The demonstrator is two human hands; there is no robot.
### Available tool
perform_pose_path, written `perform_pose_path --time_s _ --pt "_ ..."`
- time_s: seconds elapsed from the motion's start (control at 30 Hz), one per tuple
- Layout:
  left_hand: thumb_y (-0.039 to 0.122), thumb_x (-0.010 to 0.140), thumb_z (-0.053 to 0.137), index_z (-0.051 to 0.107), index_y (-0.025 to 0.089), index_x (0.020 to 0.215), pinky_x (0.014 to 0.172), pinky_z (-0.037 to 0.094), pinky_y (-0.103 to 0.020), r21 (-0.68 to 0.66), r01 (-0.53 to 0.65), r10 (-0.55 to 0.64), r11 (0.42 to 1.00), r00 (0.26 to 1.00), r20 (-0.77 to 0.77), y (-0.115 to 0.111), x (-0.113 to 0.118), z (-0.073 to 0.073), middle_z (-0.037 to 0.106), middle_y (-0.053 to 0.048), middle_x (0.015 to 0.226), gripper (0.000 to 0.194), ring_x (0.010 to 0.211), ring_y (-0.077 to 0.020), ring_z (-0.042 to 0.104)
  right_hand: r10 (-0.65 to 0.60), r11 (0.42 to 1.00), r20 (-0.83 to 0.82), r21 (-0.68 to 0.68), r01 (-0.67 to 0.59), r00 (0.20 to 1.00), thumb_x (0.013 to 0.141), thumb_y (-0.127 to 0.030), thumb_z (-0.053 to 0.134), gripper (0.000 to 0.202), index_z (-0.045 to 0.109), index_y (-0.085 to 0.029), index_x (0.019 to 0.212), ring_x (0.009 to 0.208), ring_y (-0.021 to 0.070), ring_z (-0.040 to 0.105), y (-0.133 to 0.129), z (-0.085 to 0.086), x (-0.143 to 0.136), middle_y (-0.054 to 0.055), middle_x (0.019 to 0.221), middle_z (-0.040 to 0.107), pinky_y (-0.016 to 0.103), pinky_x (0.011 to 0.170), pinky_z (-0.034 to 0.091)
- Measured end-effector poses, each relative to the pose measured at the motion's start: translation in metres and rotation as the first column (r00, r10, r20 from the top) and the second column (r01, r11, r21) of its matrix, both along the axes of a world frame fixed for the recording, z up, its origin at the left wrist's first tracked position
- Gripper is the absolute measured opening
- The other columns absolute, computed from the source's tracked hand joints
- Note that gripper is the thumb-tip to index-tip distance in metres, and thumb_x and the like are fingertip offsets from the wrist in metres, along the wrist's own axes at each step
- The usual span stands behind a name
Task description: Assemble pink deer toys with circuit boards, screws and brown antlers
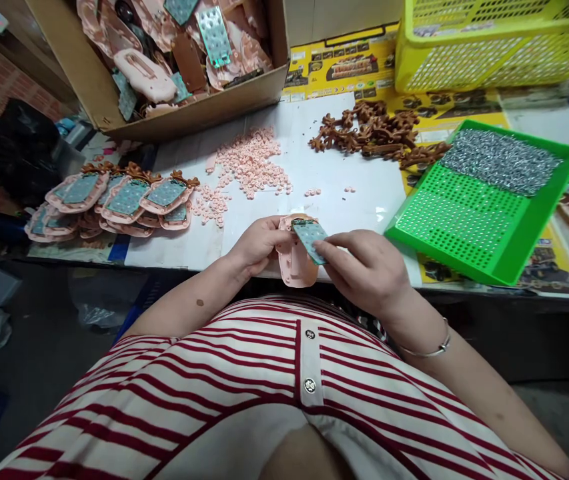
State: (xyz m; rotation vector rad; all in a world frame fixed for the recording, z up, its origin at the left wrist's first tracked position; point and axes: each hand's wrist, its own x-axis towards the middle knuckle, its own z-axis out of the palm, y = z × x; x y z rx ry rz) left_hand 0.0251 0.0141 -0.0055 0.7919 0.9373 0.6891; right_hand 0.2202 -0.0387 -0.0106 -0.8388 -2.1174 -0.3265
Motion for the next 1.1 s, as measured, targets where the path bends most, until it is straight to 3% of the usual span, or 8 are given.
perform_pose_path --time_s 0.17,0.4,0.7,0.9,1.1 --pt "0.013 0.054 0.071 0.075 0.013 0.079 0.071 0.051 -0.026 -0.033 -0.048 0.047 0.998 0.999 -0.008 0.001 0.001 0.0 0.073 -0.002 0.071 0.025 0.069 -0.0149 0.065 0.01 0.999 0.024 0.034 -0.011 1.0 0.093 -0.01 0.061 0.02 0.064 -0.017 0.111 0.076 0.0168 0.062 0.002 -0.009 -0.008 0.007 0.089 0.073 0.031 0.069 0.053" --pt "0.009 0.058 0.069 0.072 0.012 0.076 0.068 0.048 -0.024 0.005 0.004 -0.004 1.0 1.0 0.004 0.002 0.0 0.001 0.072 -0.001 0.073 0.019 0.066 -0.0125 0.064 0.004 0.974 -0.259 -0.217 -0.062 0.966 0.09 -0.01 0.064 0.022 0.07 -0.024 0.106 0.075 0.0141 0.067 0.02 -0.003 0.004 0.004 0.09 0.07 0.025 0.058 0.053" --pt "0.013 0.063 0.074 0.072 0.01 0.085 0.072 0.049 -0.027 -0.019 0.027 -0.025 0.999 0.995 0.092 0.002 -0.001 0.0 0.073 -0.004 0.079 0.022 0.07 -0.0142 0.066 -0.011 0.959 -0.311 -0.274 -0.078 0.95 0.086 -0.008 0.066 0.026 0.072 -0.026 0.104 0.077 0.016 0.07 0.02 -0.004 0.009 0.003 0.091 0.072 0.028 0.061 0.056" --pt "0.013 0.06 0.074 0.073 0.01 0.086 0.071 0.049 -0.026 0.01 0.055 -0.055 0.998 0.998 0.006 0.001 0.0 0.001 0.073 -0.003 0.079 0.026 0.072 -0.0139 0.065 -0.013 0.951 -0.317 -0.297 -0.087 0.948 0.086 -0.01 0.066 0.025 0.073 -0.026 0.103 0.077 0.0164 0.07 0.02 -0.004 0.01 0.003 0.091 0.072 0.029 0.062 0.056" --pt "0.011 0.056 0.073 0.074 0.011 0.086 0.071 0.05 -0.024 0.061 -0.004 0.007 0.998 0.999 -0.045 -0.002 0.002 0.004 0.074 -0.002 0.08 0.03 0.072 -0.0133 0.065 -0.014 0.936 -0.398 -0.328 -0.128 0.917 0.084 -0.009 0.067 0.026 0.075 -0.027 0.101 0.078 0.0166 0.07 0.02 -0.009 0.013 0.003 0.092 0.074 0.031 0.065 0.057"
